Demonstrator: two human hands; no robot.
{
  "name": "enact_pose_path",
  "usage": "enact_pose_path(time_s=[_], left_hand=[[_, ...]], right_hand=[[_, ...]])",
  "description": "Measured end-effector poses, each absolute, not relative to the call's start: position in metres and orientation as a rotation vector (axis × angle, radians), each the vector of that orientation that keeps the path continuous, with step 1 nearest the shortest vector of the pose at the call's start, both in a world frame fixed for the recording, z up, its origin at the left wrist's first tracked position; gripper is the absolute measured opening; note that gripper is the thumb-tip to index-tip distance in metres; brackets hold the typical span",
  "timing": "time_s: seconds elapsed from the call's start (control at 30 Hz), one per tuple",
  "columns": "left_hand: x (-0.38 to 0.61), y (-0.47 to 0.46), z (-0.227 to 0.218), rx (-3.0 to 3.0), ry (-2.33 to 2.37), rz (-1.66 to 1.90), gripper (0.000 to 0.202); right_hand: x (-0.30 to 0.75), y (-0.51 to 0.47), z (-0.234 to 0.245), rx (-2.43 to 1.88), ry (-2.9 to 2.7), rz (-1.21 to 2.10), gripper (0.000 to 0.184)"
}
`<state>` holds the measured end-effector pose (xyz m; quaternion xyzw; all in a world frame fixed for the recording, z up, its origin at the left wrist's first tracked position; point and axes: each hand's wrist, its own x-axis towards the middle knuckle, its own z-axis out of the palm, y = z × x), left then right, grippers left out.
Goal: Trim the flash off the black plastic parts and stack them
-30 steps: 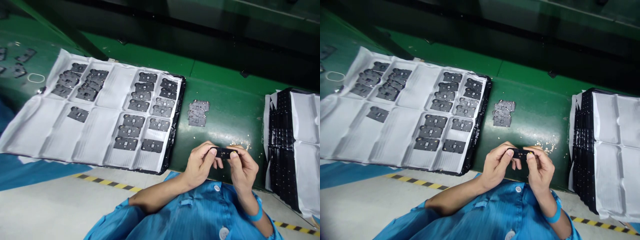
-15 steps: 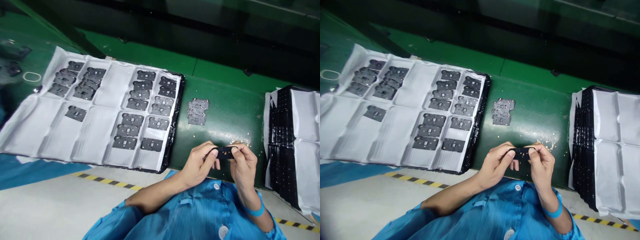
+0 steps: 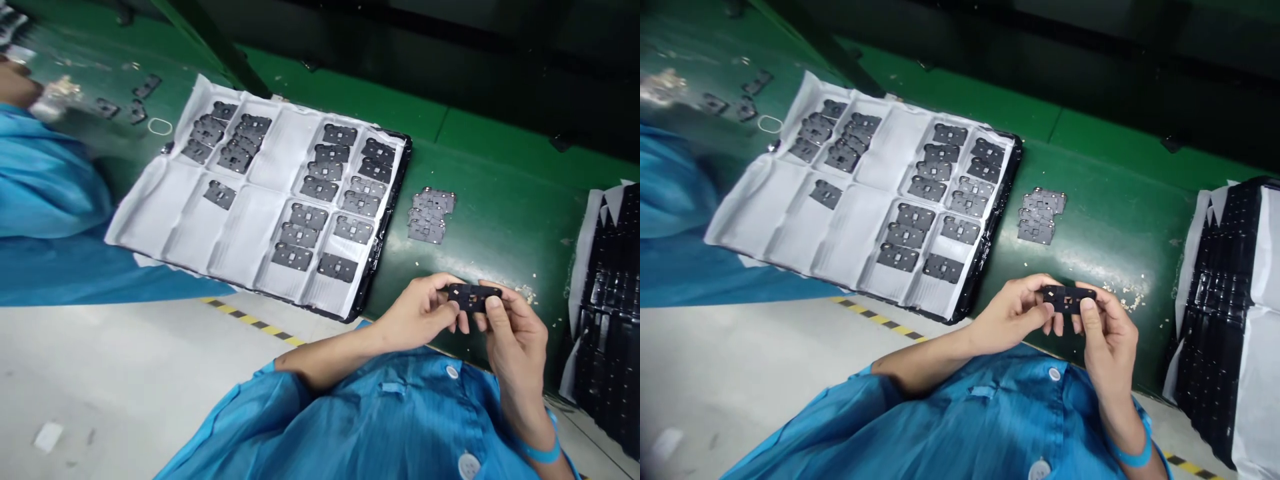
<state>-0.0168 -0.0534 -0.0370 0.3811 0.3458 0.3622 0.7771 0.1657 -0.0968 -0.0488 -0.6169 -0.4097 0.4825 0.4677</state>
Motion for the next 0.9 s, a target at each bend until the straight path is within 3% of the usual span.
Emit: enact_pose_path(time_s=[0.43, 0.53, 0.73, 0.9], left_hand=[[-0.021, -0.049, -0.044, 1.377, 0.968, 1.070, 0.020], [-0.023, -0.047, -0.042, 1.380, 1.020, 1.064, 0.019], [-0.024, -0.041, -0.035, 0.883, 0.938, 0.765, 0.028], [-0.023, -0.035, -0.026, 0.803, 0.929, 0.762, 0.026]], right_hand=[[0.157, -0.093, -0.055, -1.420, -1.366, 0.724, 0.011], [0.158, -0.093, -0.053, -1.519, -1.308, 0.789, 0.013], [0.159, -0.087, -0.041, -1.509, -1.020, 1.220, 0.025], [0.156, -0.083, -0.035, -1.497, -1.000, 1.240, 0.027]])
